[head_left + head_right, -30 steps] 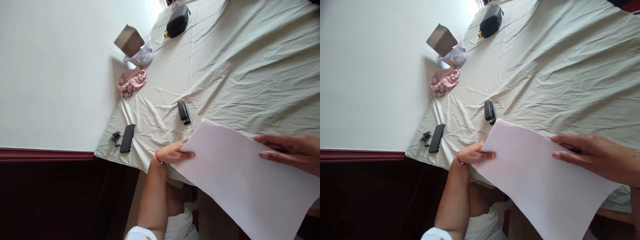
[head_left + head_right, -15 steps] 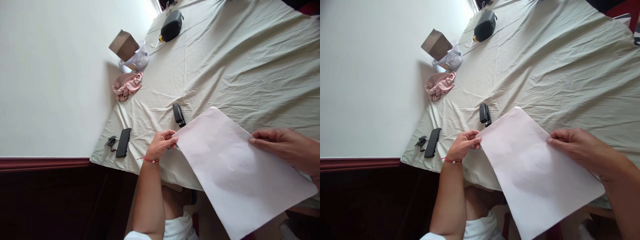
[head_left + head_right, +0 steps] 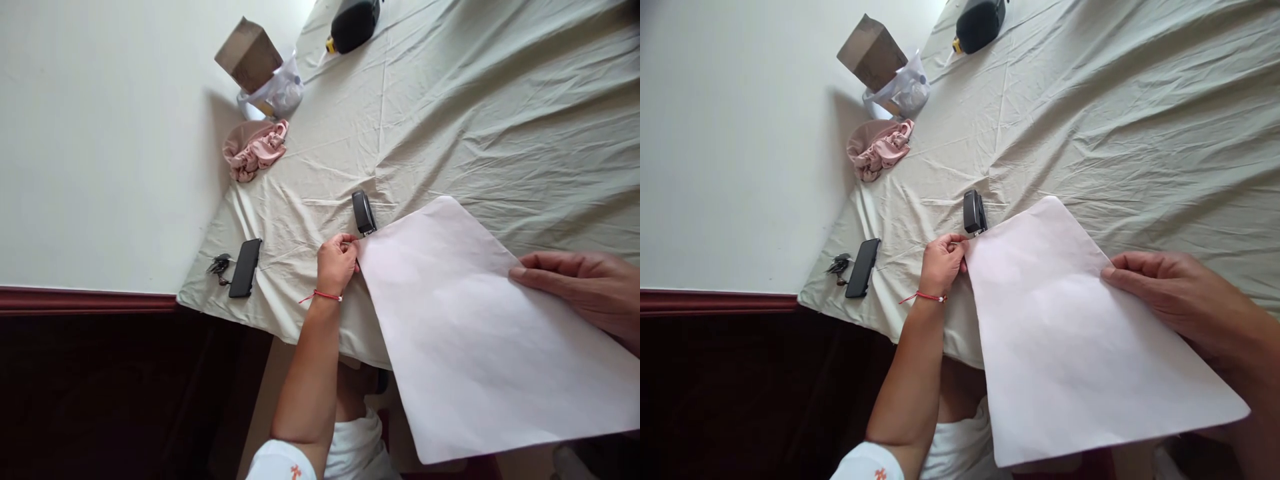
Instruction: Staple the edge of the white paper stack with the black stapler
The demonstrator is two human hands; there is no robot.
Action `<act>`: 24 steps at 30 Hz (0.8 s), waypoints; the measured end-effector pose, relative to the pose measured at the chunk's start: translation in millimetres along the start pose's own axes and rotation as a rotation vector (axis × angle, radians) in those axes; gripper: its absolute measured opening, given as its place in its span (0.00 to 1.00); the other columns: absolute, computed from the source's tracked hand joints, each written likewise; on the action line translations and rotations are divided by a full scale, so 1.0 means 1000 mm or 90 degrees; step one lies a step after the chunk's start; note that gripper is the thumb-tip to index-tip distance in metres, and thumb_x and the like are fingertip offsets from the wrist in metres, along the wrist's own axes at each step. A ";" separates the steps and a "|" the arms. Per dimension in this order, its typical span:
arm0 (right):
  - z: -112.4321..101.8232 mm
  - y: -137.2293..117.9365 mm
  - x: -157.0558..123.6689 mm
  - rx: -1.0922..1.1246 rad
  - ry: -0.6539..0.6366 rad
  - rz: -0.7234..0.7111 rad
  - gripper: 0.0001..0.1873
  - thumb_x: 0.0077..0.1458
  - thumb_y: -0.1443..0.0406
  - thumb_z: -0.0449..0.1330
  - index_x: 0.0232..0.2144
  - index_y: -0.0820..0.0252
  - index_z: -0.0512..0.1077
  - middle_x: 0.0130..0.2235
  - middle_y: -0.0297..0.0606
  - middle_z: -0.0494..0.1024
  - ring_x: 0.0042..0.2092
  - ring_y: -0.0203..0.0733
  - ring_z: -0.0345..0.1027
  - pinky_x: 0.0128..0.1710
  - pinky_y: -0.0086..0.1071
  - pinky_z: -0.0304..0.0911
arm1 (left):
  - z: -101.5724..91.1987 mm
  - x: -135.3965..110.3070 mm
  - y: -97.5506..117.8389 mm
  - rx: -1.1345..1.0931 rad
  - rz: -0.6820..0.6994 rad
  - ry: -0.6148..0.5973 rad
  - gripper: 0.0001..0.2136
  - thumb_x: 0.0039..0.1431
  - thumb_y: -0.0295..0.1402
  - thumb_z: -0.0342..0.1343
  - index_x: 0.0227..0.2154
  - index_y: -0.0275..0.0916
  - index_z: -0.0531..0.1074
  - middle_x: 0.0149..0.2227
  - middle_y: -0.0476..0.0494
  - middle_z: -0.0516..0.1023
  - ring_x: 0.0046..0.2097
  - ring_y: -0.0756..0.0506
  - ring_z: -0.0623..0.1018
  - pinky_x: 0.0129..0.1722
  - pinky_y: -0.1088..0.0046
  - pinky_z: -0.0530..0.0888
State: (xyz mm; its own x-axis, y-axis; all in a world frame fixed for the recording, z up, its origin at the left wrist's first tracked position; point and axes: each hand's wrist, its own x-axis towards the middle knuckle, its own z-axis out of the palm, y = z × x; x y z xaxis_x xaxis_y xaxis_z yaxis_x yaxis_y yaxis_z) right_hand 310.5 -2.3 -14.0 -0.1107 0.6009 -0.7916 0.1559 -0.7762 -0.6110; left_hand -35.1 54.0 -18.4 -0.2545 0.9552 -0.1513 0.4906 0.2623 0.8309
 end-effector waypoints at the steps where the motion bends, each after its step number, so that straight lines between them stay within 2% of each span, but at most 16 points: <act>1: -0.001 0.000 0.002 0.032 -0.006 0.041 0.33 0.30 0.52 0.72 0.42 0.50 0.71 0.36 0.41 0.77 0.29 0.57 0.72 0.22 0.43 0.68 | 0.001 0.001 -0.001 0.013 0.004 0.009 0.04 0.60 0.31 0.56 0.32 0.36 0.73 0.16 0.53 0.69 0.17 0.51 0.68 0.19 0.77 0.60; 3: -0.005 0.001 0.005 0.077 0.009 0.092 0.36 0.27 0.57 0.73 0.44 0.47 0.70 0.37 0.38 0.77 0.30 0.56 0.72 0.21 0.41 0.68 | 0.002 0.003 -0.003 0.039 0.015 0.028 0.04 0.60 0.32 0.57 0.32 0.37 0.73 0.18 0.52 0.71 0.18 0.51 0.69 0.21 0.76 0.62; 5: -0.008 0.003 0.008 0.090 0.059 0.097 0.38 0.24 0.58 0.73 0.45 0.45 0.71 0.36 0.38 0.77 0.29 0.56 0.71 0.20 0.41 0.66 | 0.002 0.004 -0.004 0.066 0.036 0.053 0.04 0.60 0.32 0.57 0.33 0.37 0.74 0.22 0.50 0.74 0.22 0.50 0.72 0.26 0.75 0.67; 7: -0.010 0.006 0.009 0.099 0.093 0.090 0.40 0.24 0.58 0.73 0.46 0.43 0.71 0.37 0.38 0.77 0.29 0.57 0.71 0.19 0.41 0.66 | 0.002 0.005 -0.006 0.091 0.095 0.097 0.05 0.60 0.32 0.57 0.36 0.36 0.75 0.27 0.47 0.78 0.28 0.49 0.76 0.33 0.74 0.71; 9: -0.013 0.010 0.011 0.104 0.103 0.080 0.40 0.25 0.58 0.73 0.47 0.43 0.71 0.37 0.38 0.77 0.29 0.57 0.71 0.19 0.42 0.67 | 0.001 0.004 -0.005 0.122 0.213 0.157 0.10 0.61 0.29 0.54 0.43 0.36 0.75 0.37 0.42 0.81 0.37 0.47 0.79 0.43 0.71 0.74; 11: -0.015 0.013 0.011 0.103 0.108 0.071 0.39 0.26 0.58 0.72 0.47 0.43 0.71 0.38 0.38 0.78 0.29 0.56 0.72 0.19 0.41 0.67 | -0.001 0.003 -0.004 0.157 0.367 0.183 0.18 0.62 0.25 0.49 0.52 0.36 0.73 0.52 0.38 0.79 0.52 0.45 0.78 0.56 0.67 0.72; 13: -0.017 0.016 0.012 0.100 0.115 0.066 0.37 0.26 0.58 0.72 0.46 0.43 0.72 0.37 0.37 0.77 0.29 0.56 0.71 0.19 0.40 0.66 | -0.001 0.002 -0.003 0.181 0.483 0.135 0.25 0.61 0.20 0.43 0.59 0.37 0.71 0.61 0.39 0.72 0.65 0.46 0.69 0.66 0.65 0.64; 14: -0.018 0.016 0.012 0.098 0.115 0.063 0.37 0.27 0.58 0.72 0.45 0.43 0.72 0.37 0.37 0.77 0.29 0.55 0.71 0.19 0.40 0.66 | -0.001 0.001 -0.003 0.189 0.510 0.095 0.27 0.61 0.19 0.42 0.60 0.38 0.71 0.63 0.40 0.71 0.68 0.47 0.65 0.68 0.63 0.61; 17: -0.019 0.016 0.013 0.102 0.107 0.060 0.35 0.28 0.59 0.72 0.45 0.43 0.72 0.37 0.36 0.77 0.29 0.55 0.71 0.19 0.40 0.67 | 0.000 -0.001 -0.002 0.230 0.493 0.023 0.30 0.57 0.16 0.41 0.59 0.39 0.72 0.63 0.43 0.71 0.69 0.46 0.64 0.70 0.58 0.57; 22: -0.018 0.012 0.012 0.111 0.103 0.103 0.39 0.24 0.59 0.72 0.46 0.43 0.71 0.37 0.37 0.77 0.30 0.58 0.72 0.20 0.43 0.67 | 0.004 -0.008 0.000 0.296 0.394 0.018 0.35 0.51 0.13 0.42 0.59 0.45 0.72 0.64 0.48 0.70 0.69 0.45 0.64 0.71 0.48 0.45; 24: -0.016 0.010 0.008 0.109 0.095 0.095 0.37 0.27 0.58 0.72 0.46 0.43 0.71 0.37 0.37 0.77 0.29 0.56 0.71 0.20 0.42 0.67 | 0.006 -0.012 0.001 0.309 0.369 0.021 0.36 0.50 0.13 0.42 0.59 0.49 0.72 0.64 0.50 0.69 0.68 0.45 0.65 0.71 0.45 0.40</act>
State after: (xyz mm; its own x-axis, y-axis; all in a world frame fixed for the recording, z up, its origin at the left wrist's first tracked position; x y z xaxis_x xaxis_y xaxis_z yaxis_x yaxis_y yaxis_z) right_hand 326.7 -2.1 -25.7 0.0494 0.4887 -0.8711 -0.0103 -0.8718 -0.4897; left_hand -26.4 43.8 -19.3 0.1348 0.9561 0.2602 0.8637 -0.2421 0.4421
